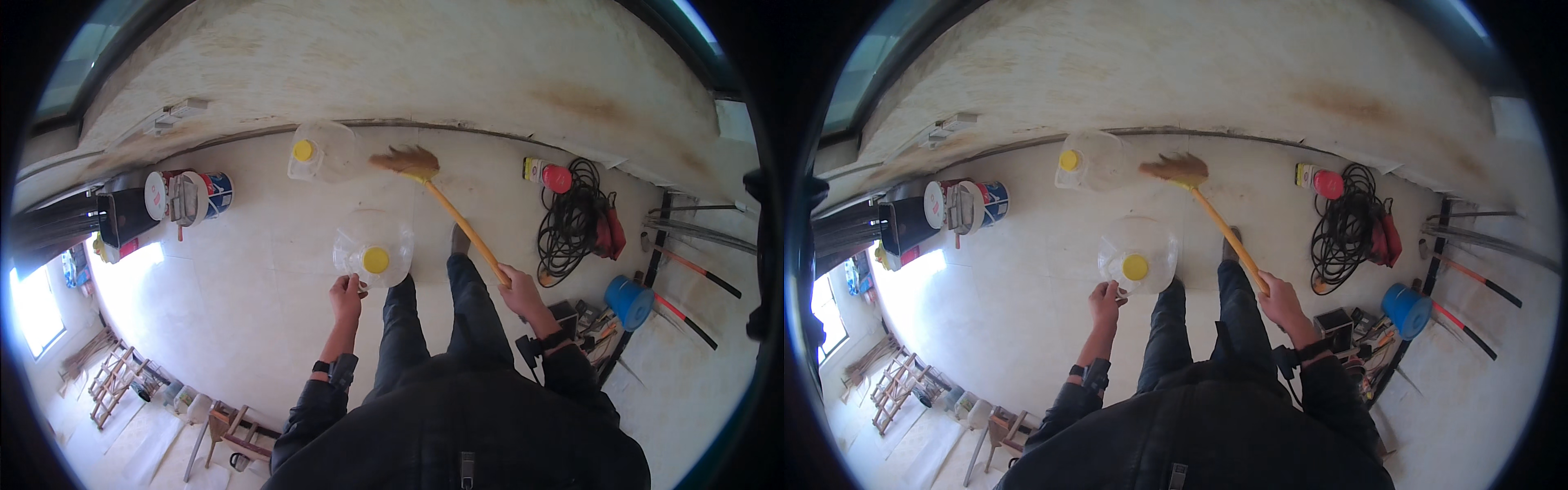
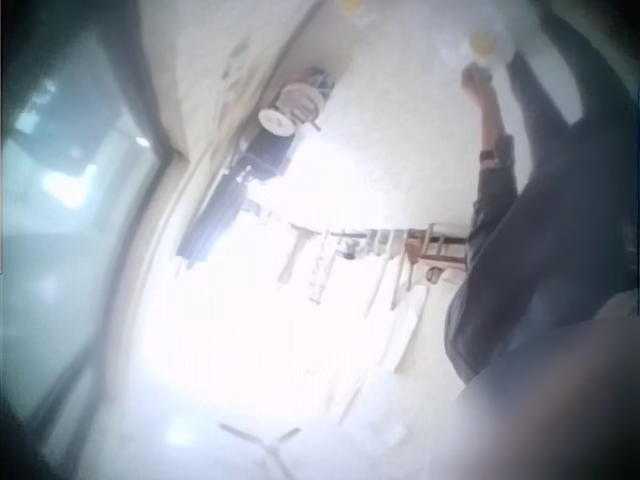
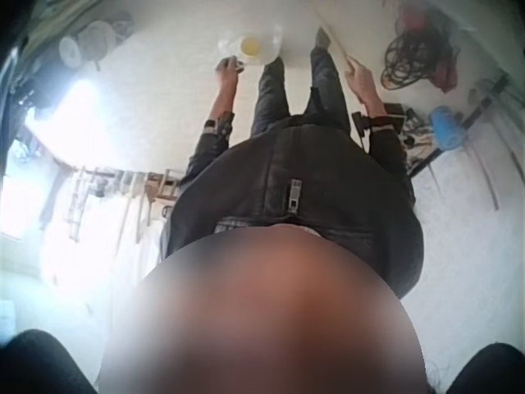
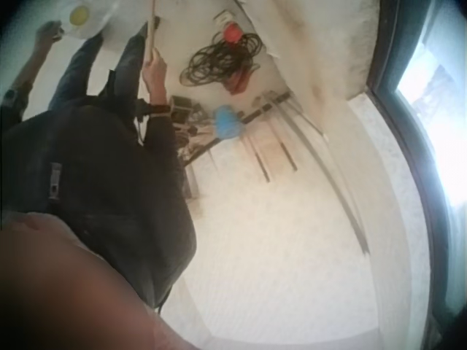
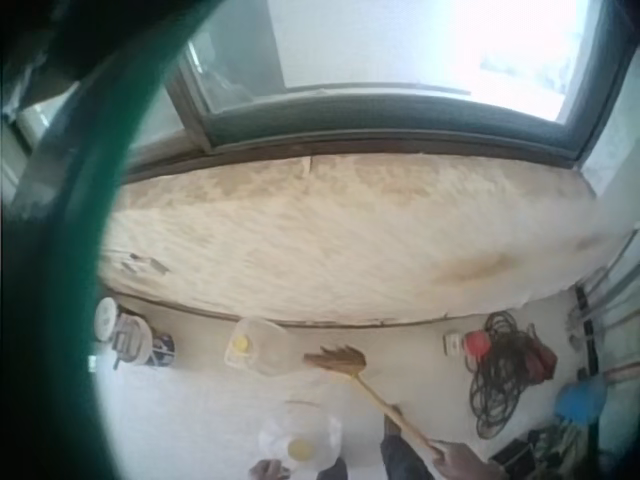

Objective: The person sweeps a tiled floor with a broom in a cluttered room. They move plastic jugs and metal poles out of the way to access the floor, then continue sweeping around the remaining items.

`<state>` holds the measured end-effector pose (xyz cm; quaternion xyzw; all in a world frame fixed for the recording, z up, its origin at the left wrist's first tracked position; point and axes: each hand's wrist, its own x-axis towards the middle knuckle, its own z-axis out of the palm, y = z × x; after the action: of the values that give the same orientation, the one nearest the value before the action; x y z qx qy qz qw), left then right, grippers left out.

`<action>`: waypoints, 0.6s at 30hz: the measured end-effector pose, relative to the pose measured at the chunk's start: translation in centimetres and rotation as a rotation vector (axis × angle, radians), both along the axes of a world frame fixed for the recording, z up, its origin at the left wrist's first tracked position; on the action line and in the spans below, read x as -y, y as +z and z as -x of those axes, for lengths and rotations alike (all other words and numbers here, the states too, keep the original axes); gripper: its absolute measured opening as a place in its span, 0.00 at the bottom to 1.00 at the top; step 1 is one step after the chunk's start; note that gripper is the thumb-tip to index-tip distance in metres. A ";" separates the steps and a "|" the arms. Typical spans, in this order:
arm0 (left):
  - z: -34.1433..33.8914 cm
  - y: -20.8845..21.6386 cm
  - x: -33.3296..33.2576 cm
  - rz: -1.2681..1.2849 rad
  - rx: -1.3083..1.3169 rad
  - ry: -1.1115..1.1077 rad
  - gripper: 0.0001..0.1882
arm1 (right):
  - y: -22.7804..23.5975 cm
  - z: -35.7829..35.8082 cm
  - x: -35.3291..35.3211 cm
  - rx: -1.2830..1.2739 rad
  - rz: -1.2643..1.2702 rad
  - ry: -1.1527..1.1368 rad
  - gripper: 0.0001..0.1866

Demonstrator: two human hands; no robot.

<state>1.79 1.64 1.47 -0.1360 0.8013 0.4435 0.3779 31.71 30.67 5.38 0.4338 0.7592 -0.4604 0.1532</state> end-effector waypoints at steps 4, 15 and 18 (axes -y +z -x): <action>-0.3 0.1 1.3 -0.003 -0.013 -0.002 0.14 | 2.9 -2.2 1.1 0.061 0.025 -0.005 0.29; -1.0 -0.5 1.9 0.069 -0.014 -0.020 0.15 | -6.0 1.0 0.9 0.058 -0.120 -0.040 0.27; -1.1 0.2 1.8 0.094 -0.043 -0.057 0.15 | -5.1 0.0 -0.2 0.095 -0.046 0.029 0.27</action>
<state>2.87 -0.15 1.65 -0.1209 0.8327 0.3973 0.3663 31.76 30.85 0.28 0.4474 0.7676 -0.4196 0.1859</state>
